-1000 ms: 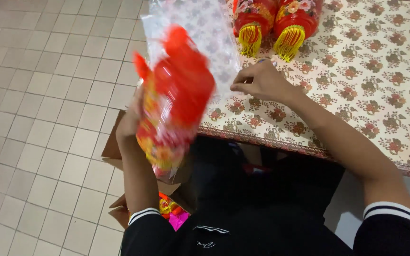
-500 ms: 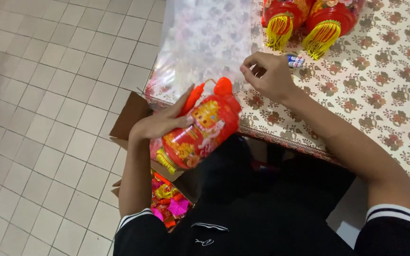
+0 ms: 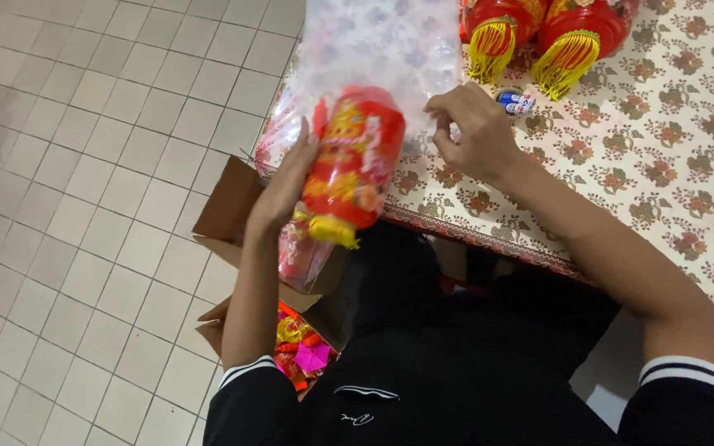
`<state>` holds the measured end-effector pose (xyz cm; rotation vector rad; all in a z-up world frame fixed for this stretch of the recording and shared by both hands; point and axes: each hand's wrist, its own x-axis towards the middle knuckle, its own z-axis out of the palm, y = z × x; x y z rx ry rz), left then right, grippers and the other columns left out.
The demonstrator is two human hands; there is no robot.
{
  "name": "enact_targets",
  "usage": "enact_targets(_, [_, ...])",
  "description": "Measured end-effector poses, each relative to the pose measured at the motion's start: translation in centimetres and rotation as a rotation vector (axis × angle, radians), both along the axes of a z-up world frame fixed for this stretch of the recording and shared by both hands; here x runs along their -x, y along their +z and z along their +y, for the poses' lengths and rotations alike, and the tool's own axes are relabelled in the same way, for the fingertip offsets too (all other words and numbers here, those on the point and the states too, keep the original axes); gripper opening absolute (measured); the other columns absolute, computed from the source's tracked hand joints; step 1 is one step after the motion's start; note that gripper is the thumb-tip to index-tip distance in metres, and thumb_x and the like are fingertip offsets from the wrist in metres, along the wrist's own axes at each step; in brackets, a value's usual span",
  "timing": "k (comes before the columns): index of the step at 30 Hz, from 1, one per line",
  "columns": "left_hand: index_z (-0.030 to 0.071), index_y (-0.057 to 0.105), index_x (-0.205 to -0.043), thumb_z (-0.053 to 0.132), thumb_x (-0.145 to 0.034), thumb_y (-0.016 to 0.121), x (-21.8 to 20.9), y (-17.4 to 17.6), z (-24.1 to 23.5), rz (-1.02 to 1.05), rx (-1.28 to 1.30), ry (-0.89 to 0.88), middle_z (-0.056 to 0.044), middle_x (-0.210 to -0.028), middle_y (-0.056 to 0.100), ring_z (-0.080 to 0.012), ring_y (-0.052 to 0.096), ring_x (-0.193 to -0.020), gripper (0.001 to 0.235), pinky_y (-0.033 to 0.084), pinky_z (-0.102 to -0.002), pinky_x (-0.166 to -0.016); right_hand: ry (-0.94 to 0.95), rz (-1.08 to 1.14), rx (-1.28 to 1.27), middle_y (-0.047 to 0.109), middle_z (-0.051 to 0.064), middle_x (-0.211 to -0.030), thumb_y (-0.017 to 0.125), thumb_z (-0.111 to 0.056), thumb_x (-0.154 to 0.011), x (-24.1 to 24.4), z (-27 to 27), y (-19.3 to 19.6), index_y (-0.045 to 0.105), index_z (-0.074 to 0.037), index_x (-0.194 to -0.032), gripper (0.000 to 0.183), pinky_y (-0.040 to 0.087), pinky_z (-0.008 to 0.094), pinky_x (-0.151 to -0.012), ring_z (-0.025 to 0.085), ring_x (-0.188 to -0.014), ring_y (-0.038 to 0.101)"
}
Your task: Assembling decorative lanterns by inserting electronic light components into handles and attaching them to the lantern bodies before packaging them.
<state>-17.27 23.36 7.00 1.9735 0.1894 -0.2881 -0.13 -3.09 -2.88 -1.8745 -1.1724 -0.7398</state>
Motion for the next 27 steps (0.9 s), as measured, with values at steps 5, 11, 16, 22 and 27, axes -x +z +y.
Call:
enact_targets(5, [0.001, 0.037, -0.155, 0.069, -0.099, 0.04, -1.3, -2.7, -1.6, -0.087, 0.061, 0.258, -0.029, -0.158, 0.032, -0.044, 0.023, -0.151, 0.088, 0.013, -0.054, -0.124, 0.107, 0.178, 0.427, 0.057, 0.022, -0.104, 0.046, -0.063, -0.101, 2.1, -0.4, 4.3, 0.046, -0.004, -0.151, 0.078, 0.045, 0.043, -0.092, 0.036, -0.101, 0.05])
enact_targets(11, [-0.003, 0.023, -0.159, 0.007, -0.094, 0.05, -1.6, -5.2, -3.3, -0.37, 0.4, 0.355, -0.024, -0.168, -0.004, -0.055, 0.045, -0.135, 0.071, 0.058, -0.056, -0.093, 0.143, 0.463, 0.619, 0.035, 0.04, -0.139, 0.069, -0.093, -0.057, 5.1, 0.3, 6.5, 0.005, -0.01, -0.165, 0.15, 0.054, 0.064, -0.094, 0.058, -0.132, 0.037])
enact_targets(16, [0.016, 0.02, -0.153, -0.005, -0.094, 0.052, -2.5, -8.1, -2.6, -0.461, 0.409, 0.338, -0.029, -0.142, 0.04, -0.0393, 0.062, -0.115, 0.07, 0.063, -0.046, -0.088, 0.127, 0.365, 0.564, 0.032, 0.037, -0.14, 0.088, -0.067, -0.066, 5.8, 0.4, 6.8, 0.005, -0.012, -0.164, 0.139, 0.054, 0.067, -0.094, 0.063, -0.133, 0.038])
enact_targets(22, [0.015, 0.013, -0.159, -0.001, -0.097, 0.071, -3.1, -8.6, -1.6, -0.639, 0.12, 0.364, -0.029, -0.125, 0.056, -0.0327, 0.074, -0.086, 0.087, 0.066, -0.035, -0.062, 0.008, 0.069, 0.375, 0.047, 0.022, -0.115, 0.081, -0.063, -0.079, 3.4, -0.3, 3.1, 0.031, -0.005, -0.159, 0.111, 0.053, 0.052, -0.092, 0.045, -0.113, 0.052])
enact_targets(27, [0.009, 0.067, -0.129, 0.018, -0.09, 0.085, -5.4, -11.8, -0.4, -0.869, -0.241, 0.396, -0.009, -0.084, 0.062, -0.021, 0.069, -0.065, 0.045, 0.058, -0.029, -0.048, -0.092, -0.102, 0.277, 0.049, 0.013, -0.1, 0.079, -0.06, -0.084, 2.3, 0.1, 1.5, 0.051, -0.004, -0.148, 0.09, 0.046, 0.043, -0.081, 0.032, -0.096, 0.051])
